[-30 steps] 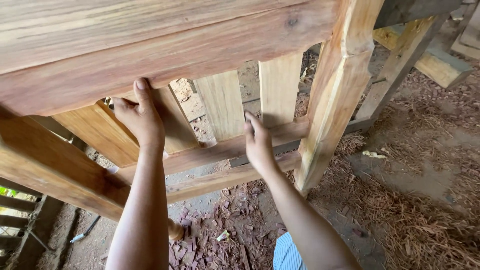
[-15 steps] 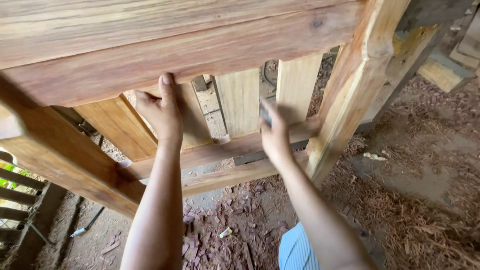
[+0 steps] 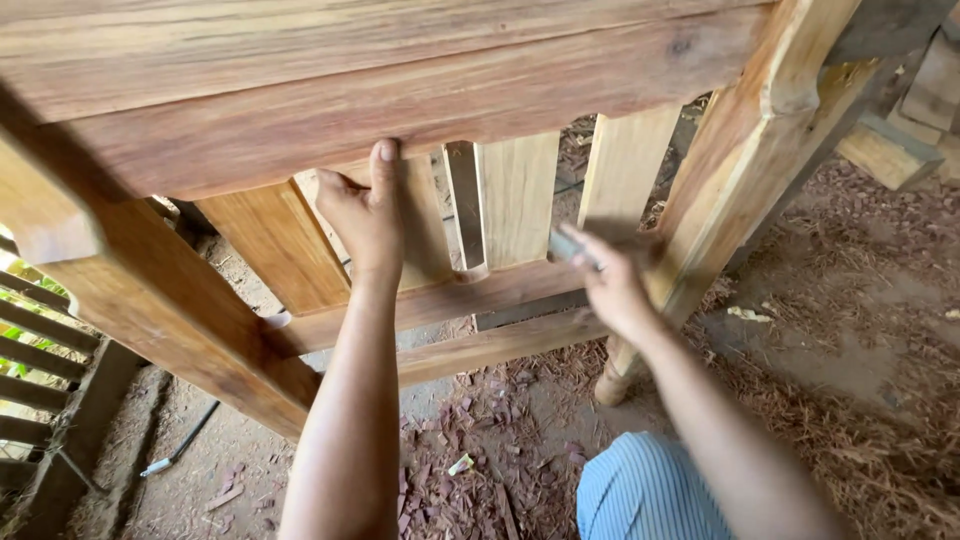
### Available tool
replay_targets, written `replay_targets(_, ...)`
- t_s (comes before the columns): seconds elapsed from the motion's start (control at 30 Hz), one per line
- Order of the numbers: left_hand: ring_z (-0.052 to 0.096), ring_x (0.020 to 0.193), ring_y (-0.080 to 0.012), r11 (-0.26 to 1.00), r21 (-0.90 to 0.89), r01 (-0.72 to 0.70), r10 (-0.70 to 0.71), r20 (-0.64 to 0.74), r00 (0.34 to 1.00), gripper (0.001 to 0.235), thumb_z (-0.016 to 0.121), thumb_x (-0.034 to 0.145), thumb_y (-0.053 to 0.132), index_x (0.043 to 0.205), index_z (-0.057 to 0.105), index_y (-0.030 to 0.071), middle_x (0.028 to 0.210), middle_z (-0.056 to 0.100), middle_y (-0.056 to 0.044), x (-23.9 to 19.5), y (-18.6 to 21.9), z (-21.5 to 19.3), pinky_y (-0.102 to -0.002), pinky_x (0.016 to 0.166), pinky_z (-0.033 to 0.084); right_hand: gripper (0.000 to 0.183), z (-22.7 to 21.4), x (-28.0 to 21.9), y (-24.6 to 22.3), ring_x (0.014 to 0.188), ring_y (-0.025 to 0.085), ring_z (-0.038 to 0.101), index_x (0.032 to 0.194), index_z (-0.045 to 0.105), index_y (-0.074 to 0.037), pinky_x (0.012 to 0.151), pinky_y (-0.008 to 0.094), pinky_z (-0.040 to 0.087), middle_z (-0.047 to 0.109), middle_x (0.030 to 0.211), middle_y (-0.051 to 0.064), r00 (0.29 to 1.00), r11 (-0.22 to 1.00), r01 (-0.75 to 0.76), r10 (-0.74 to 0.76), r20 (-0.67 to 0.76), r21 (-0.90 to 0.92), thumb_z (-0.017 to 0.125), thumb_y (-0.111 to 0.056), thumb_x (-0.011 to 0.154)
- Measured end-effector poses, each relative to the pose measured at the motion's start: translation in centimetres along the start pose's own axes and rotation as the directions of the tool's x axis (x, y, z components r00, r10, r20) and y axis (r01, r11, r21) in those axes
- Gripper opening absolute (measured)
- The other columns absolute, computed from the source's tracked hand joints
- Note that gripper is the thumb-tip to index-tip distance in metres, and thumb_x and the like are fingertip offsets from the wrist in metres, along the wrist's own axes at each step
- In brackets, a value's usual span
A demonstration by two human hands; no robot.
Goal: The person sands the vertical slats of a wooden chair using a sanding block. They work on the edges and flat surfaces of the slats, moving the block back and forth to smooth the wood.
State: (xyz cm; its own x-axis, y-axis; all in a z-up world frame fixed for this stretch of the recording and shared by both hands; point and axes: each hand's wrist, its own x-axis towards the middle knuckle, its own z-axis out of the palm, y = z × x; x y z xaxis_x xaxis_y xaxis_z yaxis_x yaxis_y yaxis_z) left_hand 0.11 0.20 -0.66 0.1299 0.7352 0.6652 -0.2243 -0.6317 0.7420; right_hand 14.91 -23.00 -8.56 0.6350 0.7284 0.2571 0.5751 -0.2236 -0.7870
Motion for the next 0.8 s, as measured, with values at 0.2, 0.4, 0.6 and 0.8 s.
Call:
replay_targets(0.2, 0.043, 0.064, -0.0079, 0.999, 0.034, -0.025, 0.026, -0.038, 0.999, 0.045, 0.074, 0.09, 0.045, 0.093, 0.058, 0.003, 0.073, 0.057, 0.0, 0.0, -0.7, 0.1, -0.025, 0.058, 0.039, 0.052, -6.6, 2.0, -6.6, 0.137, 0.016, 0.054, 0.132, 0.061, -0.02, 0.112, 0.043, 0.045, 0.053, 0.147, -0.003, 0.73, 0.176, 0.363, -0.664, 0.162, -0.915, 0.058, 0.006, 0.087)
replay_targets(0.4, 0.035, 0.06, -0.0095, 0.99, 0.129, 0.058, -0.054, -0.032, 0.998, 0.052, 0.074, 0.087, 0.052, 0.074, 0.045, 0.01, 0.065, 0.041, 0.002, 0.3, -2.3, 0.1, -0.027, 0.052, 0.033, 0.035, -7.7, 3.5, -9.9, 0.136, 0.023, 0.048, 0.128, 0.064, -0.017, 0.112, 0.057, 0.033, 0.057, 0.141, 0.005, 0.589, -0.489, 0.303, -0.579, 0.564, -0.818, 0.064, -0.026, 0.094)
replay_targets(0.6, 0.032, 0.056, -0.0083, 0.995, 0.098, 0.029, -0.024, -0.055, 0.998, 0.055, 0.073, 0.086, 0.054, 0.071, 0.038, 0.015, 0.06, 0.037, 0.005, 0.3, -1.8, 0.2, -0.026, 0.048, 0.032, 0.043, -8.5, 2.7, -10.9, 0.138, 0.022, 0.041, 0.133, 0.056, -0.015, 0.111, 0.058, 0.03, 0.048, 0.146, 0.006, 0.737, -0.622, 0.338, -0.291, 0.609, -0.706, 0.06, -0.03, 0.092)
replay_targets(0.8, 0.037, 0.057, -0.0067, 1.0, 0.011, -0.003, 0.004, -0.041, 0.999, 0.046, 0.074, 0.086, 0.05, 0.075, 0.047, 0.014, 0.062, 0.046, 0.007, 0.0, -0.7, 0.1, -0.025, 0.049, 0.034, 0.067, -8.0, 3.9, -14.3, 0.139, 0.022, 0.029, 0.145, 0.036, -0.009, 0.108, 0.057, 0.026, 0.028, 0.154, 0.009, 0.844, -0.654, 0.389, -0.028, 0.536, -0.648, 0.057, -0.036, 0.087)
